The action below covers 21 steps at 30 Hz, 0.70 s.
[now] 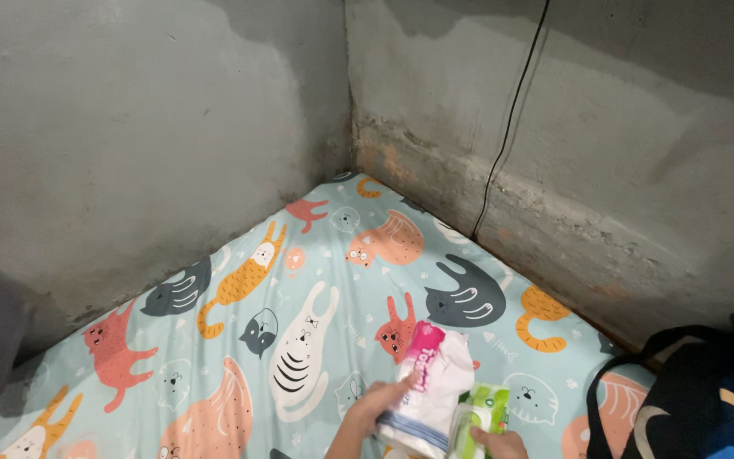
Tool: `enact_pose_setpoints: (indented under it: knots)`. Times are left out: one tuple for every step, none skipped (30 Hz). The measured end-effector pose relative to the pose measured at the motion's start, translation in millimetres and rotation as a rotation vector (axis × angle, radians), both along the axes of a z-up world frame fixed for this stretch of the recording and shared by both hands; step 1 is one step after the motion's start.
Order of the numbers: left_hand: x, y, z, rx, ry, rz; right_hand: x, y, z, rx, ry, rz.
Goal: The person unplugs a black table fan, moves it to a table, and removes the front grille. They then use a screwdriver to loosen the central nut holding the fan blades.
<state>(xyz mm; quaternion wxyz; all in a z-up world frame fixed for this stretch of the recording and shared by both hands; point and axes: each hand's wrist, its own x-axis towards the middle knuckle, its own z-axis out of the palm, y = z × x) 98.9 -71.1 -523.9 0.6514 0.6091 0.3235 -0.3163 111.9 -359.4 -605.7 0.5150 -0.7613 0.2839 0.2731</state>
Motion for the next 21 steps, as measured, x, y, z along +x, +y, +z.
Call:
enact_pose_setpoints:
  knots:
    - [-3,-3,1,-0.031,-0.014,-0.019,2,0,0,-0.013,-0.010,0.002]
    - [-8,-7,2,-0.062,-0.027,-0.041,4,0,0,-0.025,-0.018,0.001]
    - [-10,-9,4,-0.093,-0.040,-0.063,5,1,0,-0.038,-0.027,0.000]
    - [-12,-12,6,-0.166,-0.050,0.003,6,1,0,0.011,-0.084,0.012]
    - [-19,-17,8,-0.239,-0.060,0.068,5,2,0,0.060,-0.141,0.024]
    - [-25,-23,10,-0.312,-0.069,0.132,6,1,0,0.109,-0.198,0.036]
    - [-27,-30,11,-0.425,-0.085,0.199,10,0,0,-0.016,-0.249,0.111]
    - [-34,-38,12,-0.537,-0.096,0.269,9,-1,0,-0.139,-0.295,0.187]
    - [-38,-43,13,-0.648,-0.107,0.338,10,-2,0,-0.263,-0.341,0.264]
    - [-38,-43,14,-0.573,-0.133,0.294,10,-2,0,-0.295,-0.319,0.262]
    - [-35,-42,15,-0.497,-0.159,0.249,8,-4,2,-0.328,-0.298,0.259]
    - [-30,-40,16,-0.425,-0.190,0.204,10,-8,4,-0.363,-0.281,0.256]
    - [-24,-37,17,-0.418,-0.203,0.191,15,-11,7,-0.381,-0.258,0.216]
    - [-21,-33,18,-0.409,-0.210,0.177,15,-13,8,-0.397,-0.229,0.174]
    - [-21,-29,18,-0.400,-0.218,0.163,16,-14,9,-0.413,-0.200,0.132]
    - [-22,-25,19,-0.495,-0.165,0.192,18,-13,9,-0.360,-0.233,0.104]
    - [-21,-20,21,-0.590,-0.112,0.220,19,-12,11,-0.306,-0.265,0.076]
    - [-20,-16,24,-0.683,-0.061,0.248,21,-9,13,-0.251,-0.300,0.049]
    - [-20,-15,27,-0.724,-0.051,0.247,23,-3,15,-0.007,-0.278,-0.047]
    - [-19,-14,30,-0.765,-0.041,0.246,27,5,18,0.238,-0.254,-0.142]
    - [-18,-13,33,-0.806,-0.031,0.245,28,11,23,0.485,-0.229,-0.236]
